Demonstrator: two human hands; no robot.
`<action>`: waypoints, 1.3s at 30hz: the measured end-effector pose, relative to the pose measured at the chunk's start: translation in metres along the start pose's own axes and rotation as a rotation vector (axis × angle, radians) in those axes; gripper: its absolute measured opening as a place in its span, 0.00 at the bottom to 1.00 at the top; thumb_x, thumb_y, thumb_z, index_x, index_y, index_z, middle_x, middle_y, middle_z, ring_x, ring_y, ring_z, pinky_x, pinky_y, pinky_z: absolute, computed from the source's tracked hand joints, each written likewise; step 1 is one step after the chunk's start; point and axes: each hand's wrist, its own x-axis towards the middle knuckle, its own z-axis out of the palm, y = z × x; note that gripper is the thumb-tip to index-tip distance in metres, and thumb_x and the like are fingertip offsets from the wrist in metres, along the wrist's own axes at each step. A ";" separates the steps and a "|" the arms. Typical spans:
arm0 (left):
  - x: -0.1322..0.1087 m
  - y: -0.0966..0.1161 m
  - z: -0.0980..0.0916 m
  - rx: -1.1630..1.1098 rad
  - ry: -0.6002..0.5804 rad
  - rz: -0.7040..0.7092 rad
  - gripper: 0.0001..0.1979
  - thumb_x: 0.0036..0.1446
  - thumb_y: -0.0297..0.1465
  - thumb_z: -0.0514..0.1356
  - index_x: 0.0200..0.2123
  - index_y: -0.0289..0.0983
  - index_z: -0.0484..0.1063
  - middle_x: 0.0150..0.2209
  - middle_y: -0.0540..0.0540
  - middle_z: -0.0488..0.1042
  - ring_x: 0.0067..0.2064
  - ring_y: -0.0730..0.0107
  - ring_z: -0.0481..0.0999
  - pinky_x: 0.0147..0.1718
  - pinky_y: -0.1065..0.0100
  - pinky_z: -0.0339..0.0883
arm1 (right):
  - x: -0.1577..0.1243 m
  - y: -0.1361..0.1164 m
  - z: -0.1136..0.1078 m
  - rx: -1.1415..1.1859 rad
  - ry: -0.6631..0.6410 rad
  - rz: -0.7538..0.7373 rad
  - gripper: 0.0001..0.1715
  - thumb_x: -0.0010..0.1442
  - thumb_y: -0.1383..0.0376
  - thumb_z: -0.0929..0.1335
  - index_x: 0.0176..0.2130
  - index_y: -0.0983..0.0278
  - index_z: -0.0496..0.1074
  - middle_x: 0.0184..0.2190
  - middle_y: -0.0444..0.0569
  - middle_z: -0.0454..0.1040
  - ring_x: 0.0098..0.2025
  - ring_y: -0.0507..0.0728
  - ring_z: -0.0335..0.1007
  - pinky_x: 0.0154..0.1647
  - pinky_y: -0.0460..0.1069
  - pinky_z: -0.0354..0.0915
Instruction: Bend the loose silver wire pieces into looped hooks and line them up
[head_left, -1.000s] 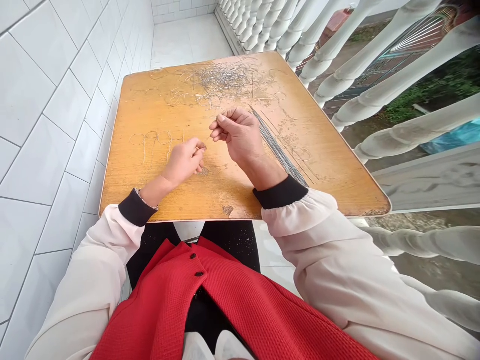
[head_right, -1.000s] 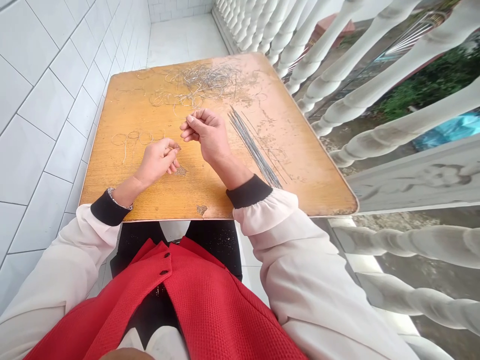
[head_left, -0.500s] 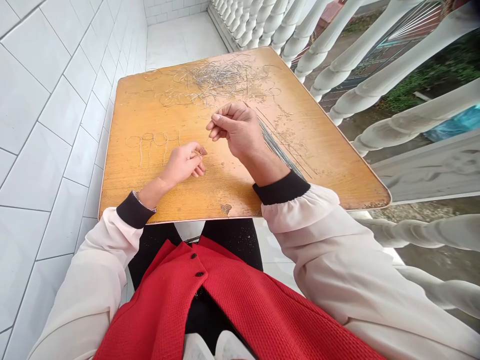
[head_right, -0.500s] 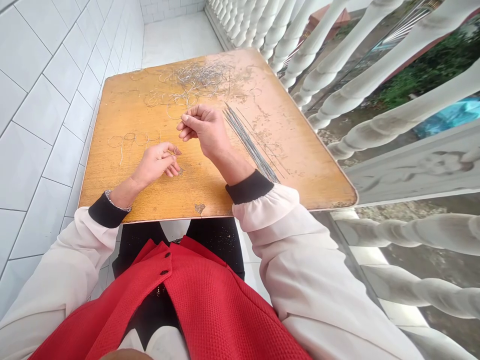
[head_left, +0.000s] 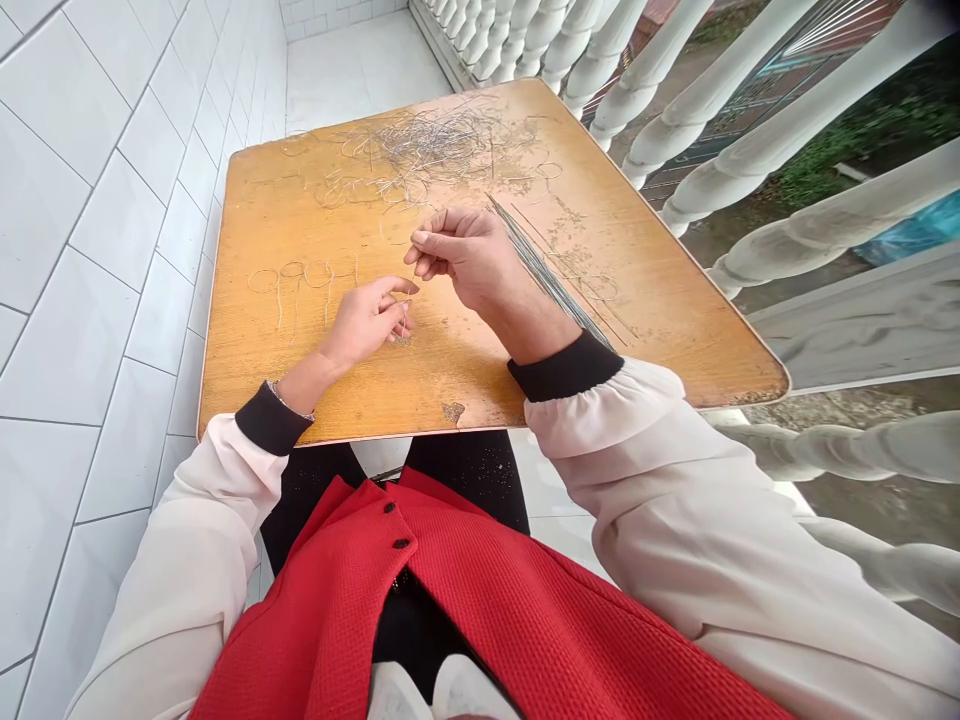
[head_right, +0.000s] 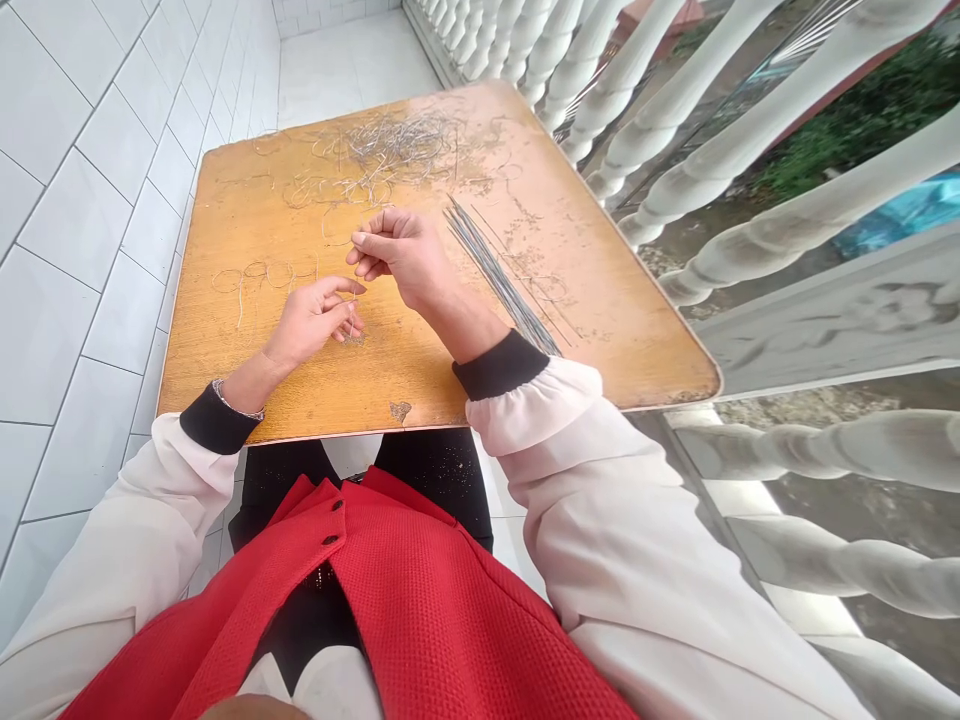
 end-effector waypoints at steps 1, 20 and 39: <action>0.000 0.000 0.001 0.000 0.011 -0.001 0.12 0.63 0.17 0.55 0.46 0.32 0.73 0.22 0.55 0.75 0.23 0.80 0.77 0.24 0.78 0.67 | 0.000 0.000 0.001 0.009 0.007 -0.004 0.19 0.61 0.65 0.77 0.24 0.62 0.68 0.24 0.43 0.77 0.21 0.48 0.68 0.25 0.45 0.67; -0.003 -0.003 0.003 -0.082 -0.003 0.021 0.12 0.54 0.15 0.65 0.41 0.32 0.73 0.21 0.57 0.74 0.24 0.80 0.77 0.24 0.78 0.68 | 0.002 -0.001 -0.005 0.073 0.025 -0.041 0.18 0.63 0.66 0.75 0.25 0.63 0.68 0.23 0.42 0.73 0.21 0.46 0.64 0.24 0.43 0.62; -0.002 -0.001 0.000 0.011 0.052 -0.012 0.02 0.61 0.24 0.64 0.38 0.32 0.78 0.25 0.53 0.75 0.22 0.81 0.73 0.23 0.76 0.65 | 0.003 0.000 -0.006 0.037 -0.006 -0.016 0.19 0.61 0.64 0.76 0.24 0.62 0.67 0.23 0.41 0.74 0.21 0.47 0.65 0.23 0.43 0.63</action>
